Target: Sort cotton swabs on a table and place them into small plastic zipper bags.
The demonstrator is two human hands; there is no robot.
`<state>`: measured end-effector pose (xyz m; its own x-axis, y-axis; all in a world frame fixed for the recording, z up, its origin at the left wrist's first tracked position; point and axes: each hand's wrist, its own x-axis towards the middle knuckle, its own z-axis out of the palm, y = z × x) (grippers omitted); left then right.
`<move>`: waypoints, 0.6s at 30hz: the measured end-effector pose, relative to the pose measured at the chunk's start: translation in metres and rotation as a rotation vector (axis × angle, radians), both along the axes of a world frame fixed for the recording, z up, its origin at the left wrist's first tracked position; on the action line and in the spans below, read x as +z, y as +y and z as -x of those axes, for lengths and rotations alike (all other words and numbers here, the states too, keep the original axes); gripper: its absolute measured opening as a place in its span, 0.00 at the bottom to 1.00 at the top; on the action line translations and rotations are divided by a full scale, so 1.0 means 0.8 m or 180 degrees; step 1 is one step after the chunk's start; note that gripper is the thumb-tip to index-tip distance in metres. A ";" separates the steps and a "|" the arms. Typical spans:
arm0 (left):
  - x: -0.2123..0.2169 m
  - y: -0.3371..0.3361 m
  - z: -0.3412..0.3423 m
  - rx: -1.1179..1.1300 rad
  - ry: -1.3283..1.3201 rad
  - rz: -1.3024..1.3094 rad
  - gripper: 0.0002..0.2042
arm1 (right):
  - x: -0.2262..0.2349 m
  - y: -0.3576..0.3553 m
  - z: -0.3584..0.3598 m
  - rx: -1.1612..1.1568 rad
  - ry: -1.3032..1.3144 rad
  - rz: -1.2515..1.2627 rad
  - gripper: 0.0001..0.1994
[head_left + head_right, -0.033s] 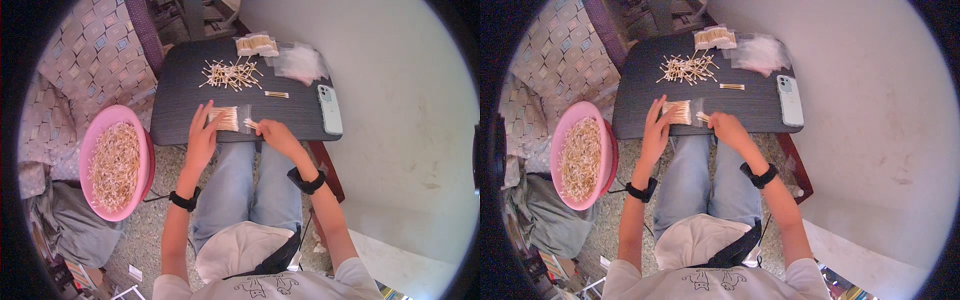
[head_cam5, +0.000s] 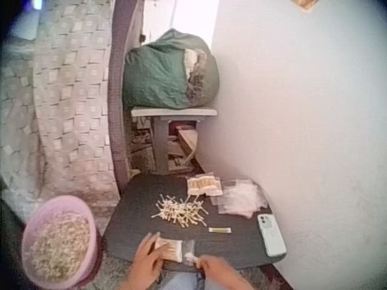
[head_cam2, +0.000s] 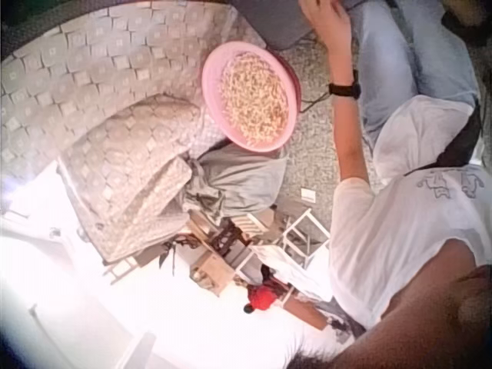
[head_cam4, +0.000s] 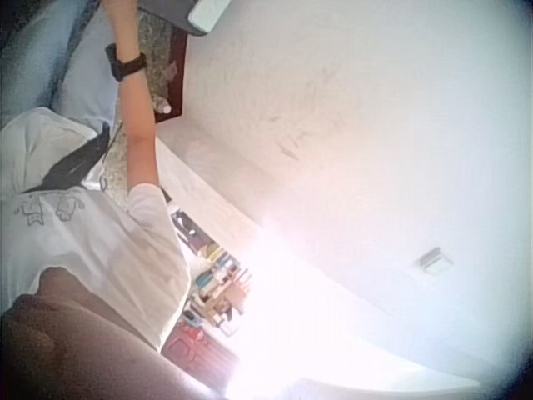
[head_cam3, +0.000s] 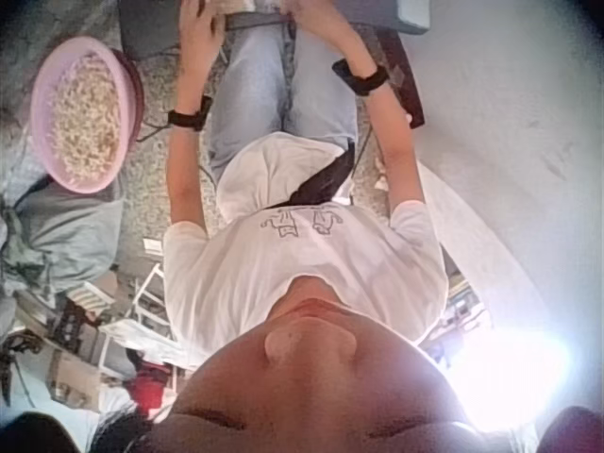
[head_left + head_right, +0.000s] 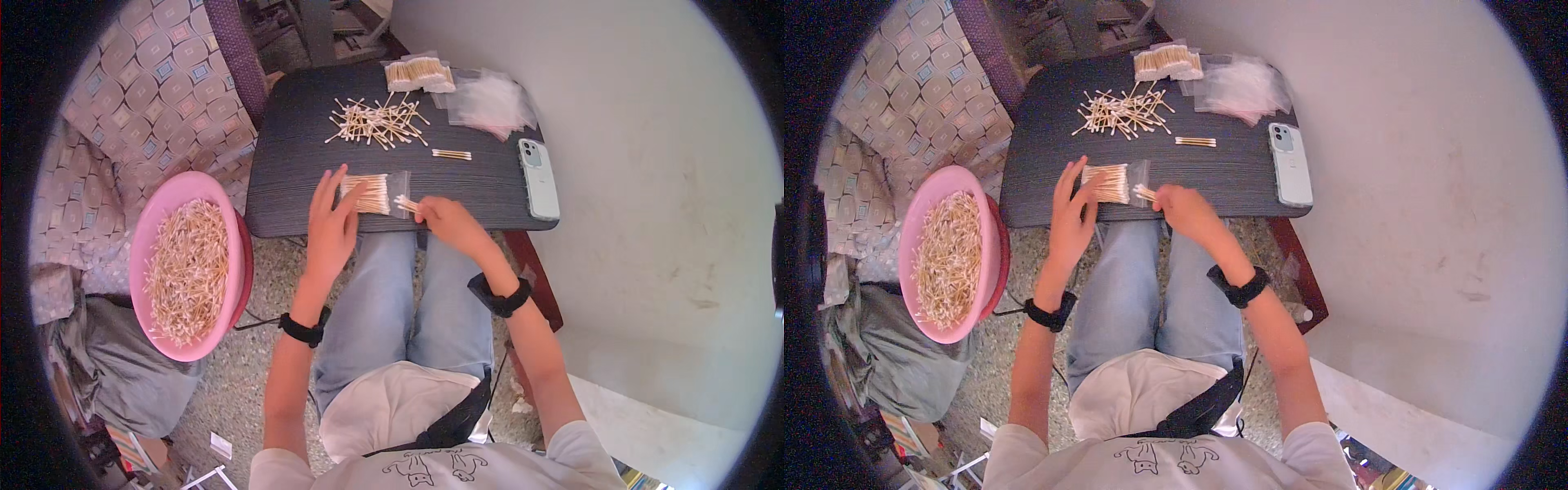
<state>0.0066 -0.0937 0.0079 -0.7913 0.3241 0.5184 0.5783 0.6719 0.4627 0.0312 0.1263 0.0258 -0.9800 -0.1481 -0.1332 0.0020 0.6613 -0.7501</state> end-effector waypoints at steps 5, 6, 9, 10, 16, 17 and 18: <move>0.008 0.033 -0.017 -0.0086 -0.0058 -0.0305 0.13 | -0.007 -0.013 -0.005 0.0180 0.0345 0.0261 0.11; 0.008 0.035 -0.019 -0.0050 -0.0094 -0.0329 0.13 | -0.003 -0.019 -0.007 0.0081 0.0166 0.0389 0.11; 0.001 0.042 -0.020 0.0028 -0.0143 -0.0375 0.13 | -0.007 -0.020 -0.010 0.0064 0.0311 0.0351 0.11; -0.001 0.042 -0.021 0.0027 -0.0146 -0.0369 0.13 | -0.004 -0.021 -0.011 0.0062 0.0308 0.0357 0.11; -0.004 0.035 -0.021 -0.0189 -0.0301 -0.0416 0.21 | -0.003 -0.016 -0.009 0.0130 0.0248 0.0742 0.12; -0.004 0.030 -0.019 -0.0173 -0.0252 -0.0117 0.23 | -0.001 -0.015 -0.006 0.0170 0.0146 0.0719 0.13; -0.005 0.027 -0.019 -0.0156 -0.0203 0.0182 0.25 | 0.000 -0.015 -0.004 0.0211 0.0045 0.0696 0.13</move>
<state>0.0215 -0.0722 0.0042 -0.8047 0.3910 0.4469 0.5817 0.6699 0.4614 0.0342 0.1147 0.0257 -0.9687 -0.2360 -0.0772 -0.0475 0.4814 -0.8752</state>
